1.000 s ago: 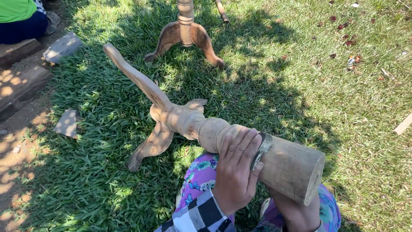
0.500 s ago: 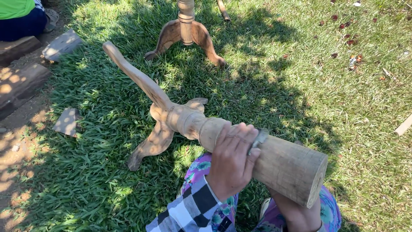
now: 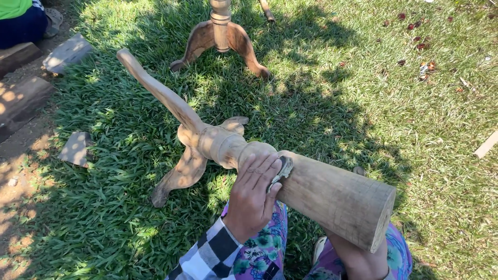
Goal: The person uses sandpaper to smooth the surface of a decorative wooden table leg outdoors.
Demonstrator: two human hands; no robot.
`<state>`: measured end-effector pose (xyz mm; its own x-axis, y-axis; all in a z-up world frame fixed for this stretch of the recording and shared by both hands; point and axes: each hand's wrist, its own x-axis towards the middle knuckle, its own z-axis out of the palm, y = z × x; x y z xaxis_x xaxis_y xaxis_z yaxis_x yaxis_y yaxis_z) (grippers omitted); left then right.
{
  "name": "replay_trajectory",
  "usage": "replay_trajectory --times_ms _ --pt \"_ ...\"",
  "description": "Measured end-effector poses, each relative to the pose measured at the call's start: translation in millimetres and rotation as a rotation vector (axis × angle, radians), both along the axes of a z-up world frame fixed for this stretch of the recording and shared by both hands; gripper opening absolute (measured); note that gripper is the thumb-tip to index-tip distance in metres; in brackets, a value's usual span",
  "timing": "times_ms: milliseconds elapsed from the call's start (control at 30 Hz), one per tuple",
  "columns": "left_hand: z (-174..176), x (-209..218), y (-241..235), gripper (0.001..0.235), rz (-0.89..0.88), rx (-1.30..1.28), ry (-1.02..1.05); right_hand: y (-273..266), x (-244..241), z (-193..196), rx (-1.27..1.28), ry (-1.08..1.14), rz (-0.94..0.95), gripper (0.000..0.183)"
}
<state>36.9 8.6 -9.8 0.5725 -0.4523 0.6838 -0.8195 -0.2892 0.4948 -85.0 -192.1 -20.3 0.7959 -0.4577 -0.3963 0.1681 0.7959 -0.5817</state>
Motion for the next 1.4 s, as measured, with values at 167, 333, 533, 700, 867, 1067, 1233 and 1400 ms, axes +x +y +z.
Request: replay_trajectory --times_ms 167,333,533,700,867,1067,1233,1400 --pt "-7 27 -22 0.031 0.010 -0.037 0.088 -7 -3 -18 -0.033 -0.059 0.028 0.059" --pt "12 53 -38 0.029 -0.017 0.184 0.388 -9 -6 -22 -0.063 -0.038 0.023 0.064" --pt "-6 6 0 0.035 0.019 0.019 0.143 -5 -4 -11 -0.055 0.031 0.003 0.065" --pt "-2 -1 4 0.043 0.054 -0.068 0.005 -6 -3 -18 -0.097 -0.004 0.024 0.066" --pt "-14 34 -31 0.030 0.006 -0.034 0.180 -19 -3 -34 -0.138 0.080 0.008 0.055" --pt "51 -72 -57 0.045 -0.131 -0.163 -0.056 -18 -2 -49 -0.125 0.071 0.003 0.052" --pt "18 -46 -50 0.046 -0.056 -0.164 -0.071 -18 6 -48 -0.181 0.042 0.023 0.050" --pt "-11 -6 -13 0.040 0.057 -0.090 0.036 -24 3 -43 -0.176 0.025 0.056 0.052"
